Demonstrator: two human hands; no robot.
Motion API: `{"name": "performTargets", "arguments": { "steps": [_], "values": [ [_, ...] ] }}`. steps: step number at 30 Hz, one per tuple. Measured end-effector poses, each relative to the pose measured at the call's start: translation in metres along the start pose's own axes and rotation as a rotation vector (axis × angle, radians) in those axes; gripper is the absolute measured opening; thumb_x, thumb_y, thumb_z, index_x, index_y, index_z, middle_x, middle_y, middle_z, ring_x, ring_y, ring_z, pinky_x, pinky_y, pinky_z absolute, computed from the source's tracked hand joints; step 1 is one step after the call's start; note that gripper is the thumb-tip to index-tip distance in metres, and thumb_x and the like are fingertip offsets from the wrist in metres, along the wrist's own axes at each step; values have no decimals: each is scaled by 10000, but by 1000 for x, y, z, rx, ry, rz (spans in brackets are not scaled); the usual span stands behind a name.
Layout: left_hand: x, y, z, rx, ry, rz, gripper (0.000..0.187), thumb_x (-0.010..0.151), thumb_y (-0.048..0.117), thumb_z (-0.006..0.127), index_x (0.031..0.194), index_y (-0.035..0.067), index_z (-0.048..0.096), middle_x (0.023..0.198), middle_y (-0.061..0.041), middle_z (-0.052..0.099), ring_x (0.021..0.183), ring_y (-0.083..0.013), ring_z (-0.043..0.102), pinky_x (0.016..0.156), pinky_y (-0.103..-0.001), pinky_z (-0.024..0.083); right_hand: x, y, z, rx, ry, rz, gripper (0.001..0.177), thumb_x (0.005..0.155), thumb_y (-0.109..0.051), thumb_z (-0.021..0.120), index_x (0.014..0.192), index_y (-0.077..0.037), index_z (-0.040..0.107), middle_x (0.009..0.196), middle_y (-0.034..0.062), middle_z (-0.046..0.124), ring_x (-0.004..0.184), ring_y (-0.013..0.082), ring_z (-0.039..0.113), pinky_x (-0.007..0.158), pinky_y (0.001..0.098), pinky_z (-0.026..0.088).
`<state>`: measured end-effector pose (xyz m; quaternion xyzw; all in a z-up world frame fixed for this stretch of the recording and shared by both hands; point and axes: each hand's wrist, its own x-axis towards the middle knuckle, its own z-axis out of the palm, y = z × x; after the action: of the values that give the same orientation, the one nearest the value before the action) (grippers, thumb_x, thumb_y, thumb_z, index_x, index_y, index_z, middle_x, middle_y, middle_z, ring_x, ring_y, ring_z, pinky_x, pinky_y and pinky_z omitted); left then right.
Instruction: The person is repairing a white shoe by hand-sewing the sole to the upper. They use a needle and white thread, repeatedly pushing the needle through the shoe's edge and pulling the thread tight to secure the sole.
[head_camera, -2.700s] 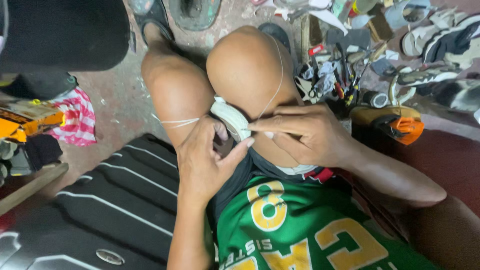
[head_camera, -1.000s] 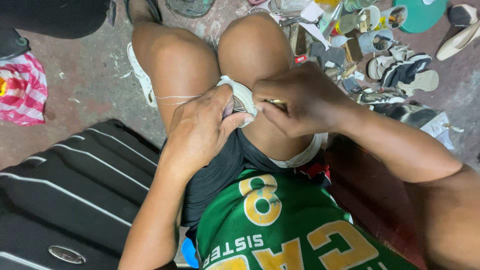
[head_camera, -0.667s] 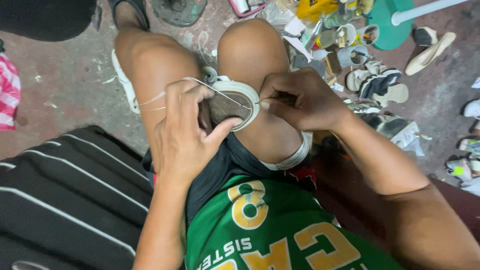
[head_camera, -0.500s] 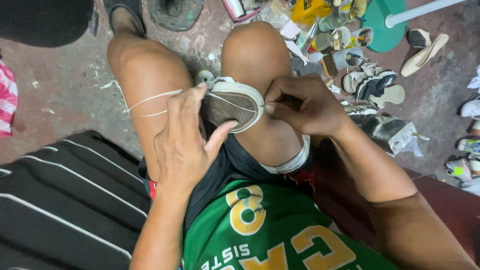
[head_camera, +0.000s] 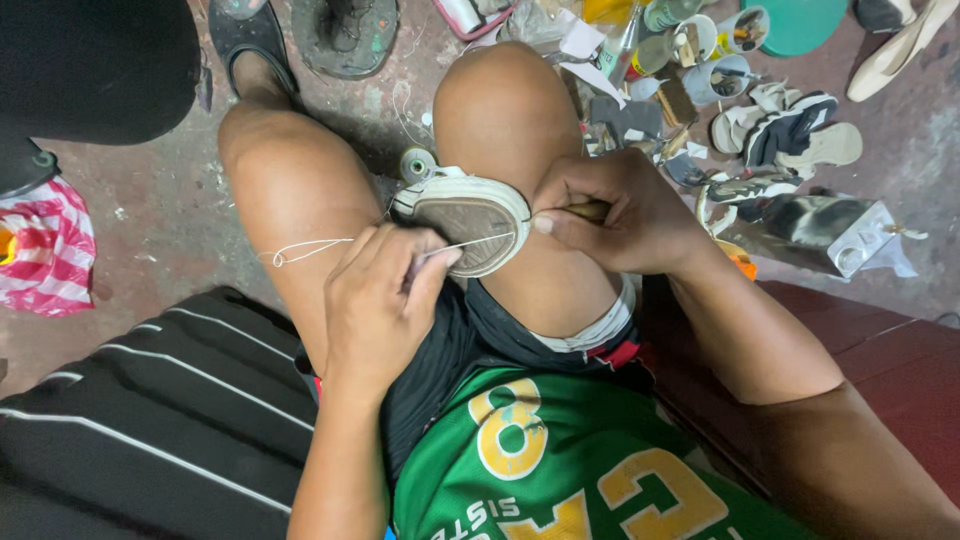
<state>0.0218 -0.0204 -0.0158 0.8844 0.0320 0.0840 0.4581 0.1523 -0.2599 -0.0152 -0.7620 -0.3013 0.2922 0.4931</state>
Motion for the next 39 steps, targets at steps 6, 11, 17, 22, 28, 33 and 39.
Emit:
{"name": "performTargets", "arguments": {
  "steps": [6,11,17,22,28,33,39],
  "values": [
    [-24,-4,-7,-1237,123,-291,148,963,167,686,910,41,633,973,-106,632,720,-127,555,606,-270,453,2,-8,5,-133,20,-89,77,944,-105,728,964,-62,668,751,9,663,642,86,608,590,267,464],
    [-23,0,-7,-926,204,-491,141,1052,143,607,1043,11,654,819,-64,646,667,-99,555,573,-239,426,8,-21,13,-243,-30,-191,82,945,-118,720,987,-65,673,875,52,693,751,200,696,658,327,529],
    [-14,15,6,-297,23,-378,151,1064,122,563,1092,35,682,731,-13,624,607,-45,565,586,-249,468,11,-35,18,-265,-67,-207,87,938,-124,706,987,-60,672,898,66,691,771,255,693,656,348,525],
    [-15,14,10,-361,9,-312,77,1033,45,596,1093,14,633,699,-5,444,644,-56,402,595,-231,392,14,-37,23,-324,-61,-187,92,943,-142,709,973,-62,676,894,71,693,760,281,686,643,373,520],
    [-19,6,20,-513,83,-351,249,1018,-17,611,1241,9,503,731,15,382,688,-56,352,664,-233,388,11,-50,28,-632,-85,-199,100,904,-155,694,956,-81,651,926,56,673,852,277,687,710,395,538],
    [-15,1,21,-374,59,-342,256,991,-14,646,1197,27,500,682,24,384,633,-64,372,614,-229,400,10,-56,35,-813,-68,-253,224,893,-266,681,970,-69,606,923,65,617,903,258,660,754,386,544],
    [-16,2,22,-327,64,-317,244,1005,-5,631,1210,30,504,695,5,397,628,-86,390,605,-250,400,13,-38,29,-871,-92,-284,273,961,-380,695,917,-123,614,827,26,588,748,198,645,596,353,506]
  ]
}}
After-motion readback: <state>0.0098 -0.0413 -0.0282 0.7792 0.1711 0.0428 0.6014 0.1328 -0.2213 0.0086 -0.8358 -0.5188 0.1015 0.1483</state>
